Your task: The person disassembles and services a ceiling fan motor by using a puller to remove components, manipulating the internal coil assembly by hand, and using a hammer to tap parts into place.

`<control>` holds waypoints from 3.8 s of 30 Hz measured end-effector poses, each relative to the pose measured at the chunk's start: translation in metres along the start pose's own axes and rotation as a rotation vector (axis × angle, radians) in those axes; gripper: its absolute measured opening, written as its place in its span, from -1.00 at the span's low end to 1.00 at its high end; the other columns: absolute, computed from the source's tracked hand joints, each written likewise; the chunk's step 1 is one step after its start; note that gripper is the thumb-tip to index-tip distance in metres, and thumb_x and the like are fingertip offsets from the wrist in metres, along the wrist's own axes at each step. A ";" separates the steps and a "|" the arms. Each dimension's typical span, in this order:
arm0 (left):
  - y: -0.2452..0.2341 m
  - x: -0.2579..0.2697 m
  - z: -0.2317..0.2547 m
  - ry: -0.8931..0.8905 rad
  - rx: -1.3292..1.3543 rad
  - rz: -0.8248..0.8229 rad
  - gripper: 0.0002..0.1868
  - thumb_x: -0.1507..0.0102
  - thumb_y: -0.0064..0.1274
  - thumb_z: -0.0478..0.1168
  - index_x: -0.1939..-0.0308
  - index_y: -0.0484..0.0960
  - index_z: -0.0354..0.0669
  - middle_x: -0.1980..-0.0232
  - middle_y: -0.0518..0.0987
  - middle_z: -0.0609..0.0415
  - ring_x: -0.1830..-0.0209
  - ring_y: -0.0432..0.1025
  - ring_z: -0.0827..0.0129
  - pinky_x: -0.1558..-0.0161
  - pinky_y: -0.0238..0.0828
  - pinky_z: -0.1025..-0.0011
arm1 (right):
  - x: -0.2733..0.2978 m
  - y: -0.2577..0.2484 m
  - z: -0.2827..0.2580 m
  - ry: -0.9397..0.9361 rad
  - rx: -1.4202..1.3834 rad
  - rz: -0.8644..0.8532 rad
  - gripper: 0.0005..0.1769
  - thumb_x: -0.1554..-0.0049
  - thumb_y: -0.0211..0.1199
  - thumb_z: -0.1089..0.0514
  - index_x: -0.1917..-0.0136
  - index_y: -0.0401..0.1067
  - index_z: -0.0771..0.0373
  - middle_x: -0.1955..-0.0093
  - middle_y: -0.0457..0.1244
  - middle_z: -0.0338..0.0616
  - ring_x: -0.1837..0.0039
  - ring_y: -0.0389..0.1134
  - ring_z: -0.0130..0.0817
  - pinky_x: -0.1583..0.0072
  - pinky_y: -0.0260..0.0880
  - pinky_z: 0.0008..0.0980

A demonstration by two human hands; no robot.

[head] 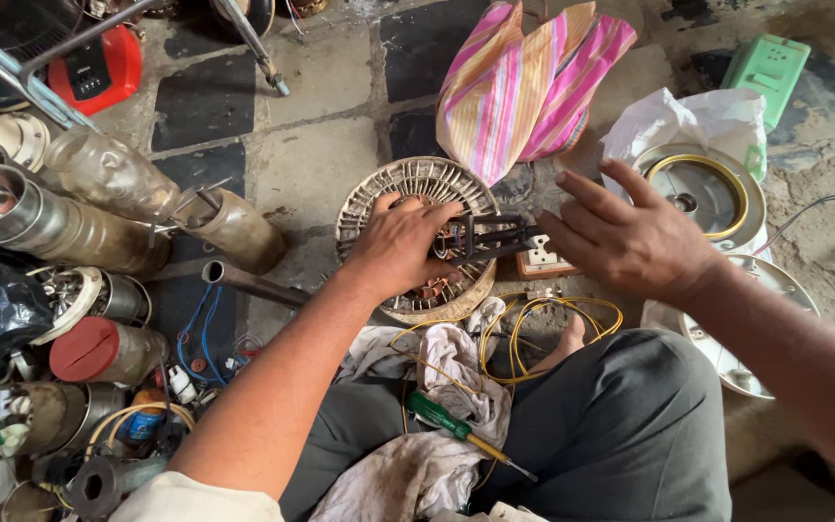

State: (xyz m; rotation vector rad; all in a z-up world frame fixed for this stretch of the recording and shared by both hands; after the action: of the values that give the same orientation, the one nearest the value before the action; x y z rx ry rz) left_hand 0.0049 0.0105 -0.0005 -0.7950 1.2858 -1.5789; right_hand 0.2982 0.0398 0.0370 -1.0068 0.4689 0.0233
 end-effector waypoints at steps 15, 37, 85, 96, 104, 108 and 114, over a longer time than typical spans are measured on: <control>0.008 0.023 0.022 -0.016 -0.062 0.116 -0.15 0.07 0.47 0.07 -0.23 0.47 -0.04 -0.19 0.61 0.09 -0.26 0.41 0.19 -0.35 0.04 -0.09 | -0.013 0.005 0.007 -0.355 0.005 0.083 -0.70 0.17 0.31 0.08 0.15 0.50 0.23 0.36 0.22 -0.40 0.24 0.28 -0.45 0.24 0.39 -0.42; 0.010 0.004 0.018 0.018 -0.104 0.073 -0.16 0.10 0.51 0.12 -0.18 0.53 -0.03 -0.08 0.64 0.14 -0.17 0.44 0.26 -0.24 0.12 0.07 | 0.004 0.009 -0.006 0.205 -0.444 0.067 -0.72 0.08 0.34 0.03 0.10 0.52 0.18 0.32 0.27 -0.18 0.16 0.35 -0.17 0.23 0.42 -0.17; 0.005 0.017 -0.017 0.198 0.013 0.236 -0.13 0.11 0.35 0.09 -0.22 0.53 -0.22 -0.20 0.57 -0.10 -0.27 0.37 -0.01 -0.24 0.15 0.01 | -0.021 -0.007 -0.025 0.453 -0.559 0.089 -0.82 -0.10 0.38 0.10 0.26 0.53 0.22 0.30 0.35 -0.07 0.18 0.40 -0.05 0.10 0.41 -0.10; 0.040 0.033 -0.027 -0.179 0.516 0.574 -0.66 -0.46 -0.09 -0.07 -0.22 0.56 -0.12 -0.08 0.66 -0.07 -0.11 0.56 0.09 -0.14 0.49 0.22 | -0.023 -0.010 -0.037 0.470 -0.534 0.105 -0.91 -0.08 0.38 0.18 0.22 0.55 0.23 0.31 0.34 -0.10 0.20 0.36 -0.12 0.11 0.40 -0.15; 0.057 0.033 -0.021 -0.127 0.694 0.783 -0.70 -0.46 -0.04 -0.17 -0.20 0.52 -0.24 -0.19 0.58 -0.10 -0.22 0.52 0.11 -0.24 0.44 0.26 | -0.008 0.001 -0.039 0.489 -0.535 0.097 -0.94 -0.08 0.37 0.23 0.15 0.53 0.24 0.24 0.35 -0.12 0.17 0.34 -0.15 0.06 0.37 -0.19; 0.061 0.030 -0.023 -0.106 0.734 0.739 -0.68 -0.45 -0.02 -0.11 -0.19 0.53 -0.22 -0.20 0.57 -0.07 -0.20 0.53 0.15 -0.22 0.46 0.28 | 0.001 0.009 -0.043 0.553 -0.505 0.034 -0.96 -0.13 0.35 0.25 0.11 0.55 0.25 0.20 0.33 -0.13 0.10 0.32 -0.13 -0.02 0.35 -0.18; 0.062 0.021 -0.021 -0.075 0.794 0.724 -0.63 -0.44 0.01 -0.04 -0.18 0.54 -0.23 -0.18 0.56 -0.06 -0.21 0.52 0.14 -0.20 0.46 0.29 | 0.012 0.017 -0.050 0.614 -0.509 0.007 -0.94 -0.21 0.29 0.23 0.04 0.54 0.24 0.13 0.33 -0.12 0.04 0.34 -0.15 -0.06 0.34 -0.22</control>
State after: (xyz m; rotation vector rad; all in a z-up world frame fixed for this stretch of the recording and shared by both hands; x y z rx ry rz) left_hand -0.0060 -0.0026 -0.0665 0.1170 0.6552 -1.2603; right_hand 0.2867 0.0056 -0.0036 -1.5159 1.0623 -0.1726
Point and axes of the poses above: each hand's wrist, its own x-axis away from the middle knuckle, its own y-axis out of the palm, z = x × y, the point moved 1 cm from there along -x, towards the middle knuckle
